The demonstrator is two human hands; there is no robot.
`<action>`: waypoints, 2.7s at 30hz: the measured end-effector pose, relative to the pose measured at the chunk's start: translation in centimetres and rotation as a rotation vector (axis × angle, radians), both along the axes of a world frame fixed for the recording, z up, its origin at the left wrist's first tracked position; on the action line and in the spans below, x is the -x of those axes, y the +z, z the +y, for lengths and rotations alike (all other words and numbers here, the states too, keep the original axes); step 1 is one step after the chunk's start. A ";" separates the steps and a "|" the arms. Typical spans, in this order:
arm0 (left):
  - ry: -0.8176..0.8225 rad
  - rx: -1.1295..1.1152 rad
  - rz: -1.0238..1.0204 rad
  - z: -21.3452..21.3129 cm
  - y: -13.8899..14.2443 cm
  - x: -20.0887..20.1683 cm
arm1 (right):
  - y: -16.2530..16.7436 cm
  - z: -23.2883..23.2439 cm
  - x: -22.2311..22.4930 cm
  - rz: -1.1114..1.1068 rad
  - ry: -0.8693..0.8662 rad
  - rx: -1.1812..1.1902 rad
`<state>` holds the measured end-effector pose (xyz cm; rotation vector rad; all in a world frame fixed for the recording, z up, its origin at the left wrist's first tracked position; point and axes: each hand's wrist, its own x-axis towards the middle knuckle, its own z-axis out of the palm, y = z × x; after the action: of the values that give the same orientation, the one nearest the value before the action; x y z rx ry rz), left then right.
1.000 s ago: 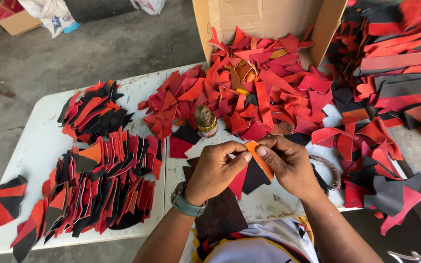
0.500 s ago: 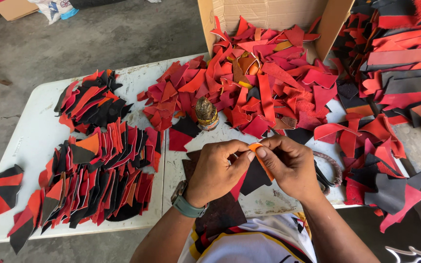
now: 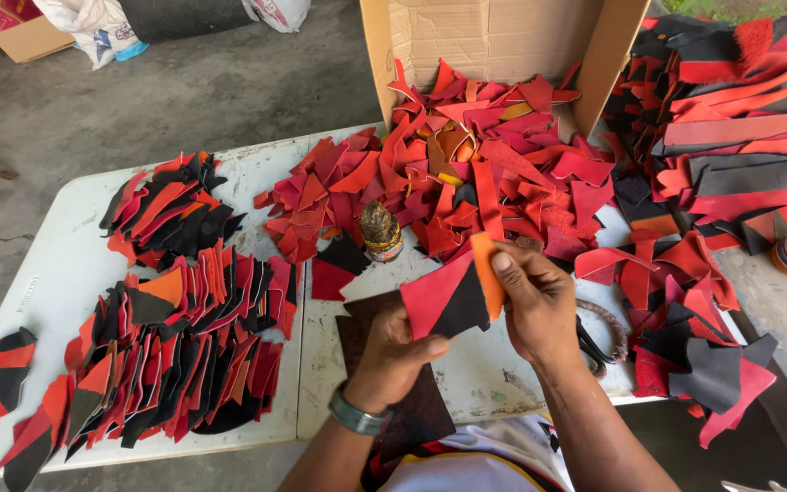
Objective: The person sits at a table covered with red, black and orange foam scraps and assembles a mosaic on a dark rectangular board, picking scraps one at a time and pressing them onto the board. They occasionally trim a scrap with scissors and dip pieces into a jar of glue before placing them.
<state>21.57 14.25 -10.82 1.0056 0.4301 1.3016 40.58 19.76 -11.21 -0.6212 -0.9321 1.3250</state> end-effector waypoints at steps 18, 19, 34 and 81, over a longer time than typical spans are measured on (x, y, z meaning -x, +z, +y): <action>0.359 -0.022 -0.134 -0.7 -0.4 -2.4 | -1.9 -1.6 -0.3 -0.101 0.281 0.183; 0.379 -0.049 -0.108 -0.6 -0.6 -2.5 | -2.0 -1.8 -0.3 -0.124 0.282 0.181; -0.219 -0.022 0.174 2.3 0.3 5.9 | -2.6 -1.9 -2.6 -0.201 0.476 0.125; 0.321 -0.448 1.083 -0.2 0.6 3.8 | -4.2 -5.3 3.0 -0.706 0.074 -0.051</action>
<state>17.80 14.00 -10.20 2.0743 1.1831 1.0426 37.61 14.43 -15.40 -1.0538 -1.5626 1.1496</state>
